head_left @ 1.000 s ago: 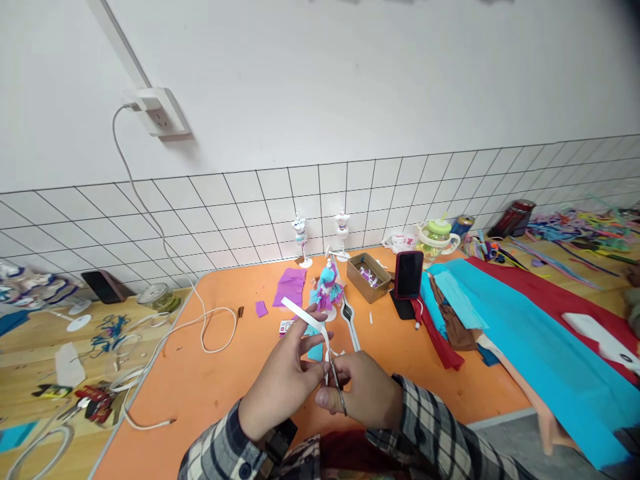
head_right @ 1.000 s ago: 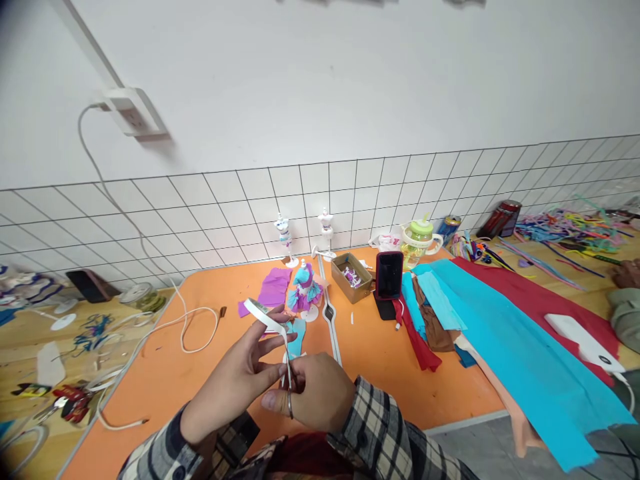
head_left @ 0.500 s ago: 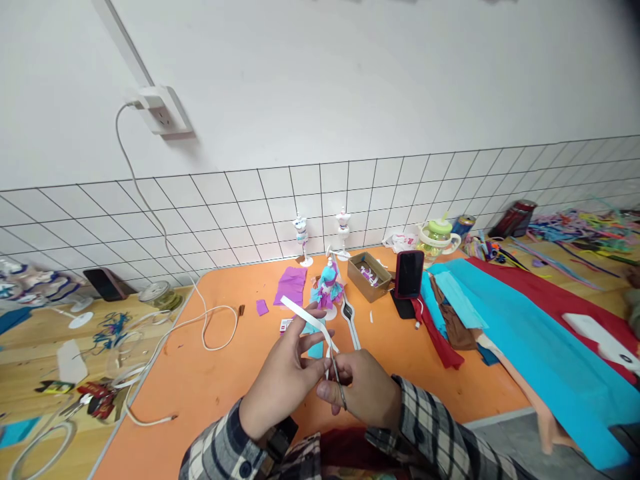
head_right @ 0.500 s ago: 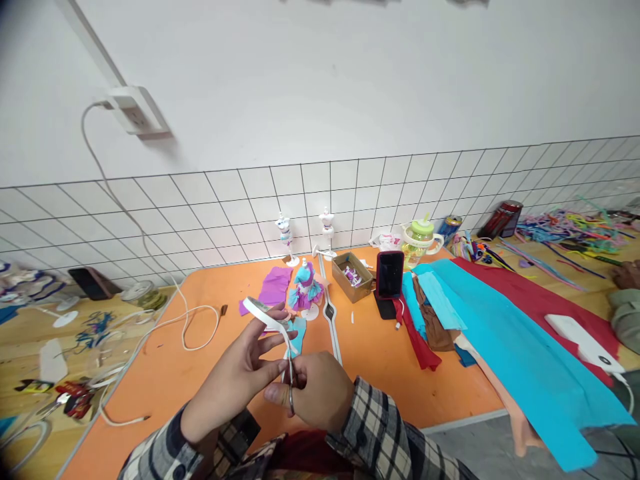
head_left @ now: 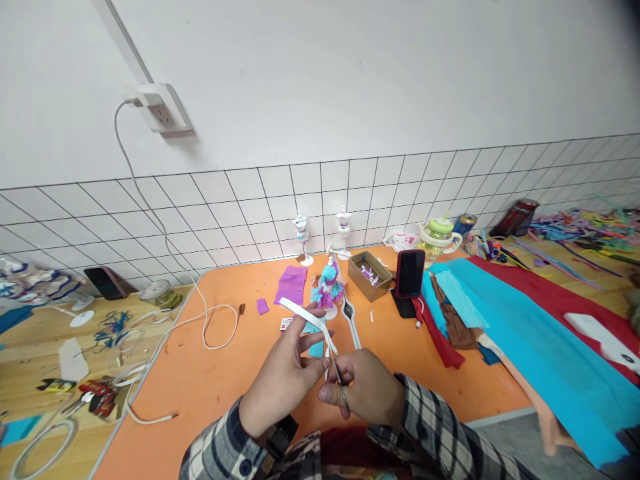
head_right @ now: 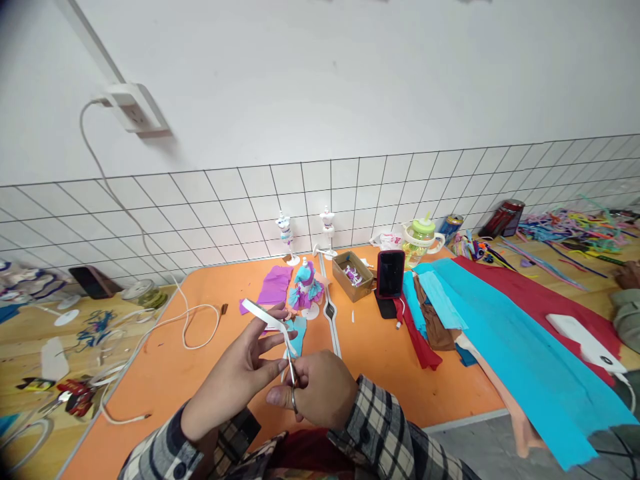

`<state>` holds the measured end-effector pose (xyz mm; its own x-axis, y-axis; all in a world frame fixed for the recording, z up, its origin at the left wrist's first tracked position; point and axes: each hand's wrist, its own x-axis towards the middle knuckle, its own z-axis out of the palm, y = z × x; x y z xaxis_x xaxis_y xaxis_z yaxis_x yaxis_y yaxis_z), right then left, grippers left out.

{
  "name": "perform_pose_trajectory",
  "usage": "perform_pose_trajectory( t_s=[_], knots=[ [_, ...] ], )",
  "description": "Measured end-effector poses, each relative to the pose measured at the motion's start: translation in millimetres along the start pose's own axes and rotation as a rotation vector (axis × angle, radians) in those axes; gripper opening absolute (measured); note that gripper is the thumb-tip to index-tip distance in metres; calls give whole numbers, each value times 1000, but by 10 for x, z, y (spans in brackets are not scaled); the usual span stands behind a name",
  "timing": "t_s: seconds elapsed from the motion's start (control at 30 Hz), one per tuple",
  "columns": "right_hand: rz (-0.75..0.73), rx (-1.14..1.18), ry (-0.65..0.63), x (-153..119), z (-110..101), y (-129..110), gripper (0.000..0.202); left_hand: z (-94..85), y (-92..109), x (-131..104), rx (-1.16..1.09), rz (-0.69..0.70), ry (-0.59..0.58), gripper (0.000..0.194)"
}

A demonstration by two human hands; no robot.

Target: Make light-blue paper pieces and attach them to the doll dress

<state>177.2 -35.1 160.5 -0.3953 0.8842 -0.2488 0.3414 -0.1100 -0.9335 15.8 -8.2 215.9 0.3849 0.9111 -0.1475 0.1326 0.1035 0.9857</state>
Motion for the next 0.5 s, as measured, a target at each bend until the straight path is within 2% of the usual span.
perform_pose_trajectory(
  t_s=[0.27, 0.5],
  knots=[
    [13, 39, -28, 34, 53, 88, 29, -3, -5, 7, 15, 10, 5, 61],
    [-9, 11, -36, 27, 32, 14, 33, -53, -57, 9, -6, 25, -25, 56]
  ],
)
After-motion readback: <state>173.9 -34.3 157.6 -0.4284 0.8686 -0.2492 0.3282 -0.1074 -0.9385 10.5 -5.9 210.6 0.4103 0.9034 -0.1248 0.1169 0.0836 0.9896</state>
